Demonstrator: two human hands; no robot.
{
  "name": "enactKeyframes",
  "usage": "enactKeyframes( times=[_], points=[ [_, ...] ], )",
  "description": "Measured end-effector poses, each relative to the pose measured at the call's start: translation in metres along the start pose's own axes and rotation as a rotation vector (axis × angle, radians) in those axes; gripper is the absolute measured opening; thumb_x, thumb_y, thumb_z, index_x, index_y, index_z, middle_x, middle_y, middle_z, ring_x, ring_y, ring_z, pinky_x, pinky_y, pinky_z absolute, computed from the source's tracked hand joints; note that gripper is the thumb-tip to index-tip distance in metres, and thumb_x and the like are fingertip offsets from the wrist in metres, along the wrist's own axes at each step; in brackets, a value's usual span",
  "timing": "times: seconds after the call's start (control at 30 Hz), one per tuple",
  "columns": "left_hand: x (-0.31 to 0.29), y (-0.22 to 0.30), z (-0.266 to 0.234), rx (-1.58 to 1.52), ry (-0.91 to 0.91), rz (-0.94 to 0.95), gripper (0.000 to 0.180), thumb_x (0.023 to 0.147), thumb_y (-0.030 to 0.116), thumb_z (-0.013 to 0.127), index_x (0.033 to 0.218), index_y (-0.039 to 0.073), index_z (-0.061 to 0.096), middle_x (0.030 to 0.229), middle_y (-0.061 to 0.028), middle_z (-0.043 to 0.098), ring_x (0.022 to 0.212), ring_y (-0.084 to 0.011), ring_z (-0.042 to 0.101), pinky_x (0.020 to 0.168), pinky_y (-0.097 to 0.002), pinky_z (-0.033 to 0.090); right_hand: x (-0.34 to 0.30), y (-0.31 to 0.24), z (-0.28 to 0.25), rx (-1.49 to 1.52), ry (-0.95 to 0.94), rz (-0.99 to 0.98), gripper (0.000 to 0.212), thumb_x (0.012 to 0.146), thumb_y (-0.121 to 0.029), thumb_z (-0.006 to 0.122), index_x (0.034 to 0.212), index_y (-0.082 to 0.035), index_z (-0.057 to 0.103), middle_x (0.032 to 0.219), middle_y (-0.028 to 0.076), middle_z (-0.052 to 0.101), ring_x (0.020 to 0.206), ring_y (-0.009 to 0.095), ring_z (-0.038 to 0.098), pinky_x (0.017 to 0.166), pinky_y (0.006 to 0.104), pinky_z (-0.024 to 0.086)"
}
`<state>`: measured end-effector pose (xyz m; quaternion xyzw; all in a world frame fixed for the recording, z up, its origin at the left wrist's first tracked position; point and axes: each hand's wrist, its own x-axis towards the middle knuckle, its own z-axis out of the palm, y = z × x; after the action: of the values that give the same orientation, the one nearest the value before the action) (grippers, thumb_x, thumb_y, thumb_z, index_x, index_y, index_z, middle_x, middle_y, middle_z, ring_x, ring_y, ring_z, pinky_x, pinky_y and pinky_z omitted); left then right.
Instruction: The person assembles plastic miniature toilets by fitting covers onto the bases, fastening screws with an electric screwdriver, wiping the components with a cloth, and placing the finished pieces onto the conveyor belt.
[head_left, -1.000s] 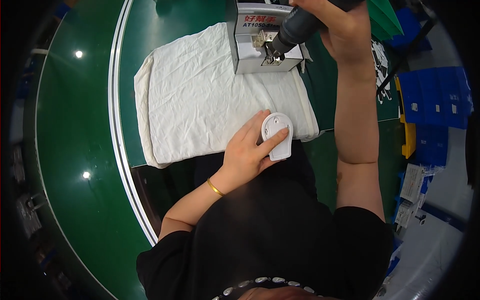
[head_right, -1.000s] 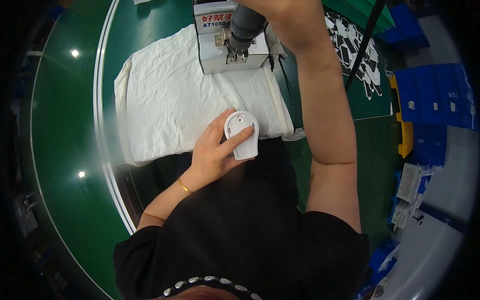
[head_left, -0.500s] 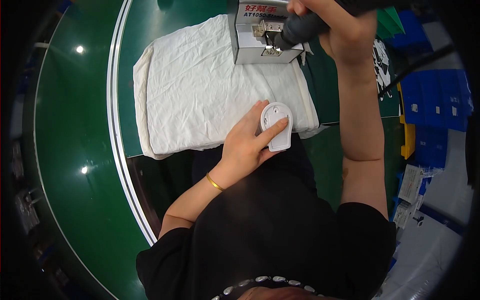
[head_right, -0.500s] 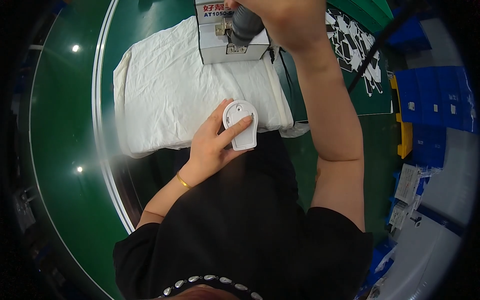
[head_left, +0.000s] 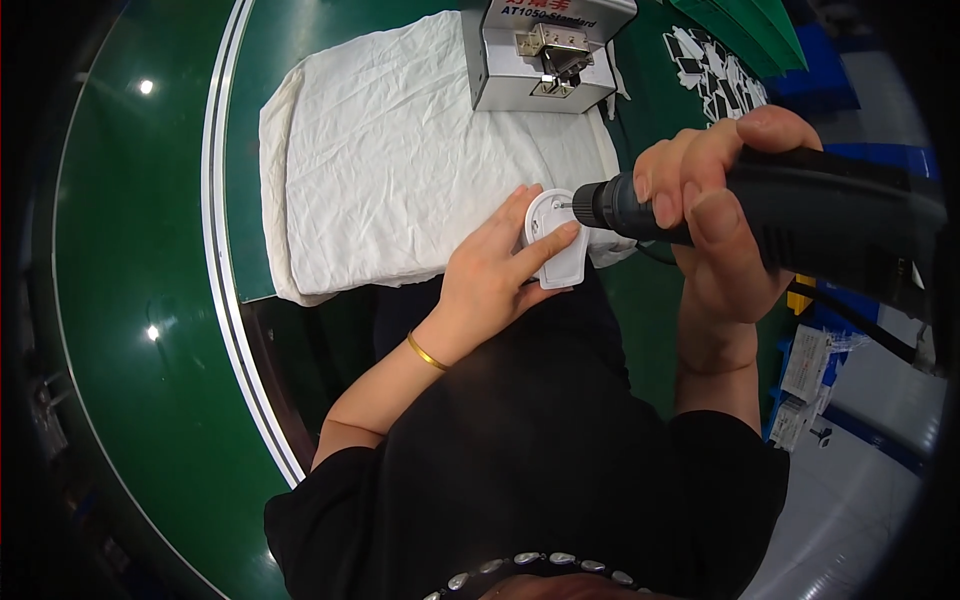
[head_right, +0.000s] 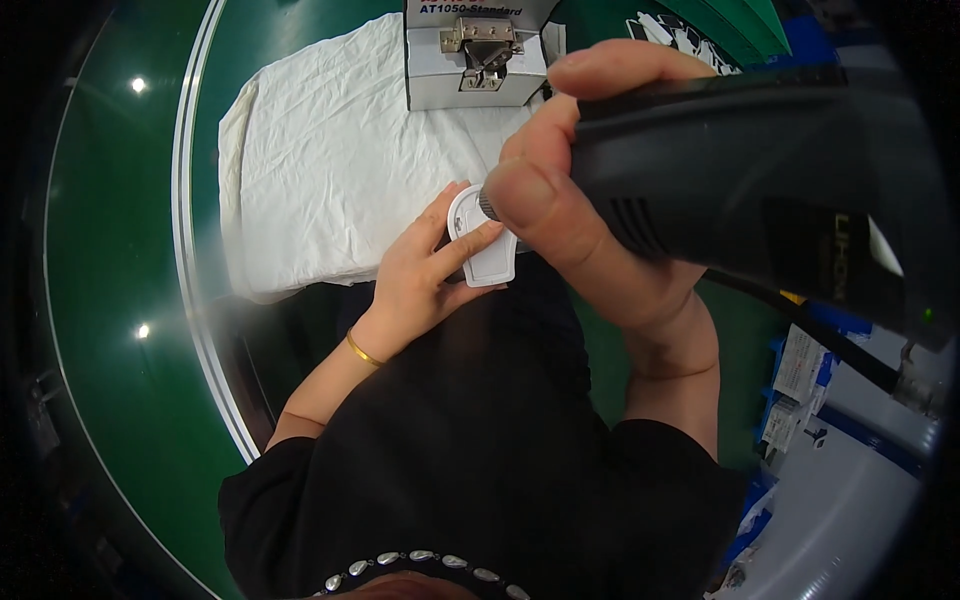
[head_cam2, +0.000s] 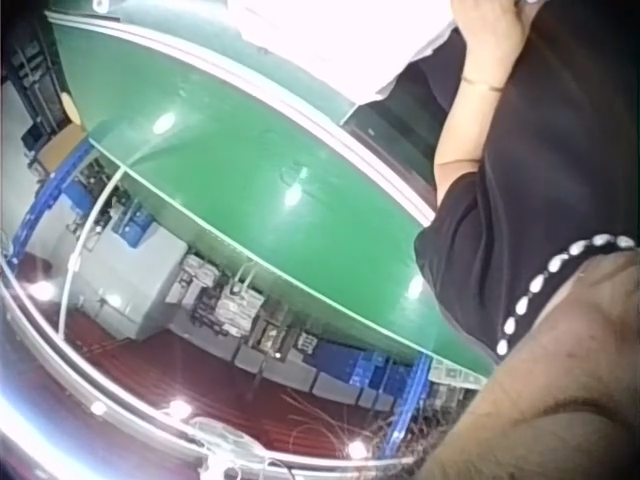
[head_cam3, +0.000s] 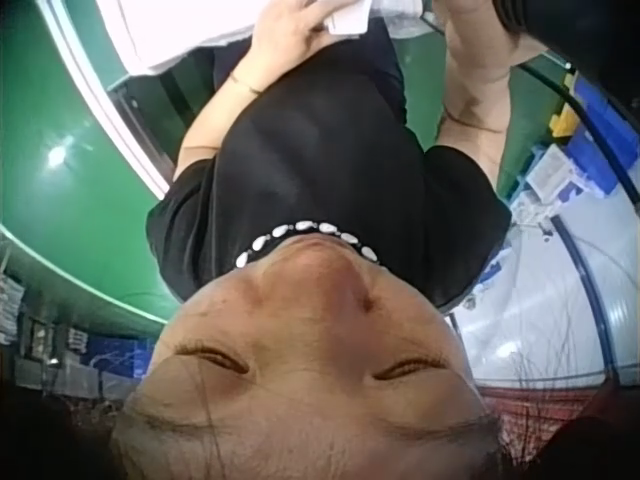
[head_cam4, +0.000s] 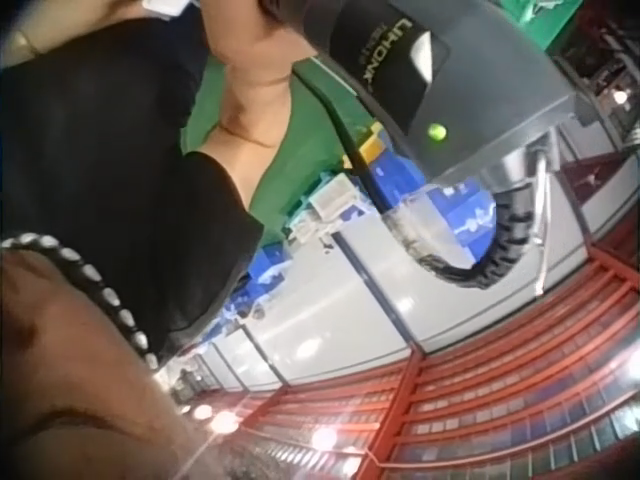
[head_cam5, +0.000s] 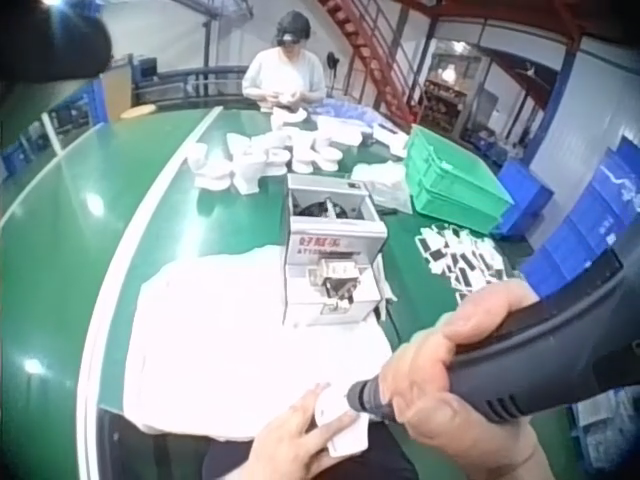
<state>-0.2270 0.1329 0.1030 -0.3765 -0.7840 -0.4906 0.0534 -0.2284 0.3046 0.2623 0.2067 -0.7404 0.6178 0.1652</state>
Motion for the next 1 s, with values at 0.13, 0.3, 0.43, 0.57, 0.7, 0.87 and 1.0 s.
enactKeyframes(
  times=[0.13, 0.3, 0.43, 0.57, 0.7, 0.87, 1.0],
  points=[
    [-0.001, -0.001, 0.001, -0.001, 0.018, 0.015, 0.07, 0.062, 0.019, 0.09, 0.128, 0.022, 0.065, 0.143, -0.0252, 0.048, 0.12, -0.0402, 0.058, 0.095, -0.0406, 0.052, -0.004, 0.001, 0.005, 0.027, 0.027, 0.041, 0.047, 0.09, -0.012, 0.066, 0.131, -0.008, 0.043, 0.08, 0.003, 0.053, 0.07, 0.014, 0.055, 0.073, 0.037, 0.047],
    [0.0, -0.001, 0.001, -0.02, 0.021, 0.014, 0.07, 0.063, 0.02, 0.09, 0.128, 0.021, 0.065, 0.142, -0.0254, 0.049, 0.12, -0.0409, 0.058, 0.095, -0.0409, 0.052, -0.003, 0.002, 0.007, 0.063, 0.015, 0.031, 0.045, 0.09, -0.01, 0.065, 0.128, -0.009, 0.042, 0.078, 0.004, 0.053, 0.068, 0.014, 0.055, 0.072, 0.0363, 0.048],
    [0.001, 0.002, -0.001, -0.007, 0.022, -0.004, 0.066, 0.064, 0.02, 0.085, 0.126, 0.02, 0.065, 0.137, -0.022, 0.054, 0.126, -0.0399, 0.055, 0.097, -0.0408, 0.052, 0.001, 0.002, 0.005, -0.009, -0.051, 0.034, 0.042, 0.09, -0.008, 0.064, 0.125, -0.009, 0.041, 0.077, 0.004, 0.053, 0.066, 0.015, 0.055, 0.071, 0.0362, 0.048],
    [0.002, 0.001, -0.001, -0.018, 0.029, -0.004, 0.067, 0.062, 0.019, 0.085, 0.126, 0.02, 0.065, 0.137, -0.0205, 0.054, 0.126, -0.0391, 0.055, 0.096, -0.0404, 0.052, 0.002, 0.006, 0.007, 0.001, -0.041, 0.044, 0.039, 0.09, -0.008, 0.065, 0.121, -0.009, 0.042, 0.077, 0.004, 0.053, 0.066, 0.014, 0.054, 0.07, 0.0364, 0.048],
    [0.003, 0.002, -0.002, -0.016, 0.029, -0.003, 0.068, 0.061, 0.018, 0.086, 0.126, 0.021, 0.065, 0.136, -0.0194, 0.055, 0.126, -0.0389, 0.055, 0.096, -0.0404, 0.052, 0.004, 0.008, 0.007, -0.036, -0.062, 0.046, 0.037, 0.089, -0.007, 0.066, 0.117, -0.009, 0.042, 0.077, 0.005, 0.053, 0.066, 0.014, 0.054, 0.07, 0.0365, 0.048],
    [0.002, -0.001, -0.002, -0.01, 0.028, 0.002, 0.069, 0.059, 0.017, 0.086, 0.125, 0.02, 0.065, 0.135, -0.0191, 0.055, 0.126, -0.0391, 0.055, 0.096, -0.0405, 0.052, 0.009, 0.013, 0.004, -0.049, -0.113, 0.025, 0.04, 0.088, -0.007, 0.067, 0.119, -0.007, 0.042, 0.078, 0.006, 0.054, 0.066, 0.015, 0.055, 0.069, 0.0359, 0.048],
    [0.004, 0.001, 0.001, -0.007, 0.029, 0.017, 0.07, 0.058, 0.015, 0.087, 0.125, 0.019, 0.065, 0.135, -0.0194, 0.055, 0.124, -0.0393, 0.056, 0.094, -0.0409, 0.052, 0.021, 0.03, -0.034, 0.186, 0.138, 0.125, 0.049, 0.088, -0.01, 0.069, 0.128, -0.001, 0.043, 0.085, 0.01, 0.06, 0.07, 0.021, 0.062, 0.072, 0.0407, 0.054]
  ],
)
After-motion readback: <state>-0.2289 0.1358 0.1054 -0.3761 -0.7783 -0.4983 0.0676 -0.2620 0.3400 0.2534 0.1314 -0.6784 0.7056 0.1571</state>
